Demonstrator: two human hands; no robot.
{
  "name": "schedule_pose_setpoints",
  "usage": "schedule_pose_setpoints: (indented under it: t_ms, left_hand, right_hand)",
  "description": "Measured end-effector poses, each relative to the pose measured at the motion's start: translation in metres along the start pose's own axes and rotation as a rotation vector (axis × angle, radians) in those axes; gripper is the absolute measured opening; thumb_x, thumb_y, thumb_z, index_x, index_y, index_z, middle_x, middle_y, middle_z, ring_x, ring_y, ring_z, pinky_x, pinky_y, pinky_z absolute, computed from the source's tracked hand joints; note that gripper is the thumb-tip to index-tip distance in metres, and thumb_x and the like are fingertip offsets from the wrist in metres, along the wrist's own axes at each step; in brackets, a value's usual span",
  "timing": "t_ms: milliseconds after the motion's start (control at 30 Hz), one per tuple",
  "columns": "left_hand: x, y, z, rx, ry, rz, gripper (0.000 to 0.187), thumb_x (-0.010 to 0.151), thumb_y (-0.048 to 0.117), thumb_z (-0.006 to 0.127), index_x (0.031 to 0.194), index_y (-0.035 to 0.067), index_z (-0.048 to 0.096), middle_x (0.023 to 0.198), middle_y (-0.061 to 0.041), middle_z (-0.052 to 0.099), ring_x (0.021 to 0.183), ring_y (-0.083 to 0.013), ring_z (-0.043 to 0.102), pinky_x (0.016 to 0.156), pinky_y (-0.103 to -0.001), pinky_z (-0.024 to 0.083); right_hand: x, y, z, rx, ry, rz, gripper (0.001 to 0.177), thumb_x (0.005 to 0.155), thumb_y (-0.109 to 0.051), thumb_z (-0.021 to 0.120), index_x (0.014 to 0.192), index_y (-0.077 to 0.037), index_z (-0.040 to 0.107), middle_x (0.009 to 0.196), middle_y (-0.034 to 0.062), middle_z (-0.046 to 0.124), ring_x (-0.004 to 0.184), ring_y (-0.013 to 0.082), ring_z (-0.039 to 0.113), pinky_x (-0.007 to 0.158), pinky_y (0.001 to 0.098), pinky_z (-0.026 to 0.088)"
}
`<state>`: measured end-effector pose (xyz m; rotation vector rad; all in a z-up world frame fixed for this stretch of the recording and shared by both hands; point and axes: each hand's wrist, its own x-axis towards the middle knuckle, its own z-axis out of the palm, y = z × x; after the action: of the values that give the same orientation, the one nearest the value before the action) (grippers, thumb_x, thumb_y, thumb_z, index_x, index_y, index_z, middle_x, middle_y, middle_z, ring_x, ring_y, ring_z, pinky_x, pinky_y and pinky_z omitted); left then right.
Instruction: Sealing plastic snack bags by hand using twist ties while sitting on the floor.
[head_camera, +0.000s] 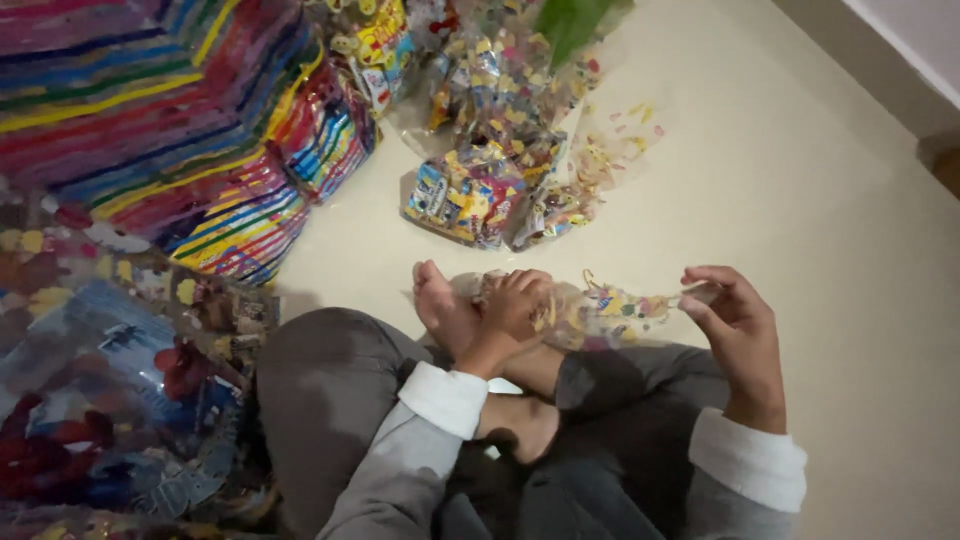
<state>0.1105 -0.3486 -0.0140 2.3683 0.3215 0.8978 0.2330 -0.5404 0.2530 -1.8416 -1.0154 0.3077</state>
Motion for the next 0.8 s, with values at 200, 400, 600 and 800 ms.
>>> schedule_pose_setpoints:
  t_ms: [200, 400, 600, 800]
  left_hand:
    - [-0.006, 0.017, -0.019, -0.338, 0.108, -0.111, 0.062, 0.063, 0.038, 0.079, 0.121, 0.028, 0.058, 0.109, 0.008, 0.069, 0.107, -0.0193, 0.067, 0.103, -0.045, 0.04]
    - [0.002, 0.05, -0.057, -0.3, 0.218, -0.083, 0.054, 0.073, 0.017, 0.076, 0.125, 0.011, 0.061, 0.111, -0.005, 0.067, 0.105, -0.0276, 0.062, 0.098, -0.043, 0.04]
    - [0.004, 0.061, -0.075, -0.343, 0.054, -0.104, 0.062, 0.071, 0.038, 0.078, 0.126, 0.012, 0.066, 0.103, -0.003, 0.068, 0.103, -0.0246, 0.056, 0.095, -0.041, 0.036]
    - [0.002, 0.063, -0.075, -0.144, 0.068, 0.03, 0.032, 0.077, 0.008, 0.057, 0.108, 0.007, 0.065, 0.108, -0.007, 0.068, 0.1, -0.0273, 0.053, 0.094, -0.045, 0.035]
  right_hand:
    - [-0.011, 0.093, 0.008, 0.024, -0.292, 0.124, 0.083, 0.08, 0.016, 0.065, 0.156, 0.002, 0.031, 0.153, 0.0279, 0.041, 0.121, 0.037, 0.056, 0.102, 0.0525, 0.05]
    - [-0.018, -0.064, 0.009, -0.185, -0.224, -0.126, 0.073, 0.081, -0.005, 0.065, 0.15, -0.006, 0.04, 0.157, 0.0154, 0.033, 0.148, 0.034, 0.033, 0.124, 0.0515, 0.026]
    - [0.003, -0.102, 0.04, -1.065, -0.403, -0.356, 0.1, 0.053, -0.081, 0.073, 0.133, -0.024, 0.063, 0.153, 0.0107, 0.048, 0.149, 0.0486, 0.024, 0.115, 0.0809, 0.005]
    - [-0.004, -0.136, 0.108, -0.943, -0.301, -0.608, 0.012, 0.078, -0.023, 0.073, 0.089, -0.022, 0.077, 0.092, -0.0052, 0.069, 0.121, 0.0252, 0.061, 0.105, 0.0927, 0.002]
